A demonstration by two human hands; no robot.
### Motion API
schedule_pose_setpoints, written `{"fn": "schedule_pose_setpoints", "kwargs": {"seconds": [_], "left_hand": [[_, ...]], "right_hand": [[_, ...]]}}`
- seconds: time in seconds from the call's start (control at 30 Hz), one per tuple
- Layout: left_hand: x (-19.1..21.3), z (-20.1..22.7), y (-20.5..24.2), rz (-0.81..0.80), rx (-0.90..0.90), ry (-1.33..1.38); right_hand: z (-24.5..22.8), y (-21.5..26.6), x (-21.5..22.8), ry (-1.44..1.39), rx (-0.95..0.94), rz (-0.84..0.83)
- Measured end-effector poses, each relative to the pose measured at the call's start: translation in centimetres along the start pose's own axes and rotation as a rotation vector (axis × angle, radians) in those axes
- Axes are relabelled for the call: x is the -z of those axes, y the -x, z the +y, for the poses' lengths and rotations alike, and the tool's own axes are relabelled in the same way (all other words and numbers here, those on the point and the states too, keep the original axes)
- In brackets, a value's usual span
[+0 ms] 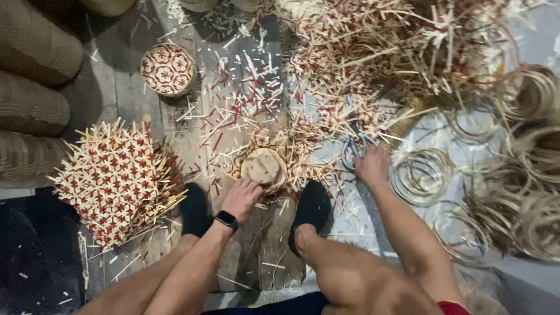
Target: The person is assembling woven bamboo lids by hand and using shears, fitting a circular woven panel into a wooden frame and trimming the excess bamboo strips from the edges.
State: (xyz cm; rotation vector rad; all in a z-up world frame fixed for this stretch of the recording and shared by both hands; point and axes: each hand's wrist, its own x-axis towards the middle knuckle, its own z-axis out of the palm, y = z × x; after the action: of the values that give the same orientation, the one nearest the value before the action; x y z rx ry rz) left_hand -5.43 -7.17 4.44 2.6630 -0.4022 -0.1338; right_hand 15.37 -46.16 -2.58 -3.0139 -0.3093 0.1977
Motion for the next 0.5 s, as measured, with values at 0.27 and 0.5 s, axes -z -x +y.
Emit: {"fn": "schedule_pose_setpoints", "kwargs": {"seconds": [0.27, 0.5], "left_hand": [[-1.2, -0.5, -3.5, 0.289, 0.350, 0.304], [0.4, 1.5, -6.1, 0.444, 0.408, 0.256]], "right_hand": [[0.6, -3.5, -2.0, -0.288, -0.348, -0.455], [1.7, 6.8, 0.6, -1.160, -0.692, -0.869]]}}
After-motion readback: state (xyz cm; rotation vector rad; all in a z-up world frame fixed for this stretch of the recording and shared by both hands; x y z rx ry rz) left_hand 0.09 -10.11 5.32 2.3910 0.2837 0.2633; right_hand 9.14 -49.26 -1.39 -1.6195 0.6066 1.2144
